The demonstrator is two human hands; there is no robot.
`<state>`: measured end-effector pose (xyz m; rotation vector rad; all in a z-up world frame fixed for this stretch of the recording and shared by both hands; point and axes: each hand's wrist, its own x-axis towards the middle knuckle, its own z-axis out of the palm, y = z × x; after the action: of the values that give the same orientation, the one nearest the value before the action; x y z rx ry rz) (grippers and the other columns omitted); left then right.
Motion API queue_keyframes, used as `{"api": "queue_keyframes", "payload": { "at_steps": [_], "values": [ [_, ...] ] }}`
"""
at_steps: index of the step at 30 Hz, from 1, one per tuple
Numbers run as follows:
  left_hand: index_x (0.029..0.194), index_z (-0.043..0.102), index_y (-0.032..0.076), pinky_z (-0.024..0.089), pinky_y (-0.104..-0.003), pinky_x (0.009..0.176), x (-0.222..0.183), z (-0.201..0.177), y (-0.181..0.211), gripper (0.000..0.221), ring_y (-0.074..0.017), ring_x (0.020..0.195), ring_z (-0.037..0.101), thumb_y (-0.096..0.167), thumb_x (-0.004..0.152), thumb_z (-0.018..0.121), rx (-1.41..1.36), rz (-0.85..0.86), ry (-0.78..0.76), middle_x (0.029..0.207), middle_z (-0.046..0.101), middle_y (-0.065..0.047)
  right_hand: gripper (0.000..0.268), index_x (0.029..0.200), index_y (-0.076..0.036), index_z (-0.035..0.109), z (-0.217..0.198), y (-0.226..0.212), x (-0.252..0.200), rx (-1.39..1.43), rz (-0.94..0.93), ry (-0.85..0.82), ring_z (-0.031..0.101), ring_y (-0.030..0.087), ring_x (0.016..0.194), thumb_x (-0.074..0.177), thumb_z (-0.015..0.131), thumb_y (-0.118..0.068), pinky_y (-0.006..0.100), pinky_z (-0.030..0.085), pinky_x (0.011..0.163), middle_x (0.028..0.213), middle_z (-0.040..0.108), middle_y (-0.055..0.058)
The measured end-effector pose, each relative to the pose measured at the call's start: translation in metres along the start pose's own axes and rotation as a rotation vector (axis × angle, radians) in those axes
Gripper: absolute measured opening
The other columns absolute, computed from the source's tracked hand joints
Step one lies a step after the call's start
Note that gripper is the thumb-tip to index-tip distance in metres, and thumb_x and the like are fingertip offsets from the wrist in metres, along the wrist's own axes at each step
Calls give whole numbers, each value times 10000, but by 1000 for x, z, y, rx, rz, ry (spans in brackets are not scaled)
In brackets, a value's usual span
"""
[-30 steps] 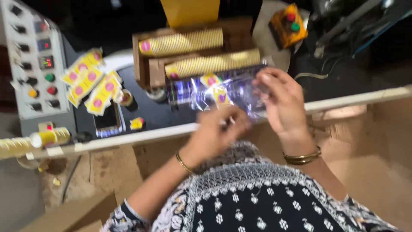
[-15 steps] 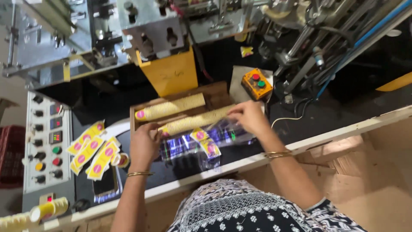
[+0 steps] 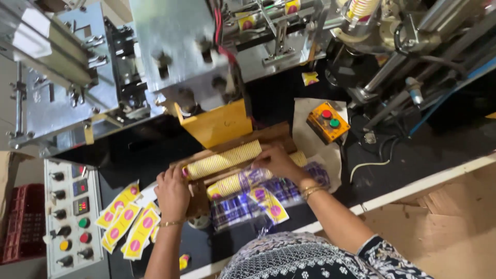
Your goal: Manually packing stacks of paper cups into plastic sleeves near an industrial machine.
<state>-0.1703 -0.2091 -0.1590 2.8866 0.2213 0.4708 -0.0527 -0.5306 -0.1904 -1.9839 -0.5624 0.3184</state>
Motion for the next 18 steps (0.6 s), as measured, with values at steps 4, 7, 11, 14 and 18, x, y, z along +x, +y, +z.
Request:
{"api": "queue_keyframes", "payload": {
  "at_steps": [4, 7, 11, 14, 18],
  "values": [
    [1242, 652, 125, 504, -490, 882, 5, 10, -7, 412, -339, 1177, 577, 39, 841, 608, 42, -52, -71, 1284, 656, -79, 191, 941, -110, 827, 3, 8, 6, 44, 71, -70, 670, 209, 910, 797, 859, -230, 369, 536, 813, 941, 715, 72],
    [1231, 647, 135, 479, -483, 915, 8, 14, -3, 412, -318, 1202, 567, 41, 833, 601, 94, -63, -101, 1294, 650, -58, 157, 926, -129, 841, 1, 21, 9, 43, -15, -79, 670, 216, 863, 806, 858, -228, 381, 511, 846, 866, 727, 61],
    [1273, 648, 149, 401, -497, 928, 12, 11, 8, 467, -282, 1210, 556, 64, 815, 609, 224, -48, -145, 1264, 647, -19, 136, 901, -136, 842, -4, 29, 15, 45, -122, -102, 657, 237, 887, 783, 839, -204, 380, 494, 897, 828, 743, 40],
    [1279, 647, 160, 376, -510, 948, 16, 13, 12, 459, -275, 1202, 552, 92, 827, 609, 280, -64, -170, 1258, 641, -10, 137, 876, -123, 838, -5, 35, 21, 16, -75, -131, 654, 226, 886, 772, 857, -210, 381, 510, 871, 809, 739, 44],
    [1279, 656, 170, 371, -514, 980, 7, 24, 11, 427, -264, 1216, 553, 98, 860, 605, 290, -105, -145, 1269, 637, -5, 148, 884, -102, 806, -7, 49, 20, 200, 29, -205, 682, 192, 933, 791, 850, -209, 366, 543, 852, 873, 744, 33]
  ]
}}
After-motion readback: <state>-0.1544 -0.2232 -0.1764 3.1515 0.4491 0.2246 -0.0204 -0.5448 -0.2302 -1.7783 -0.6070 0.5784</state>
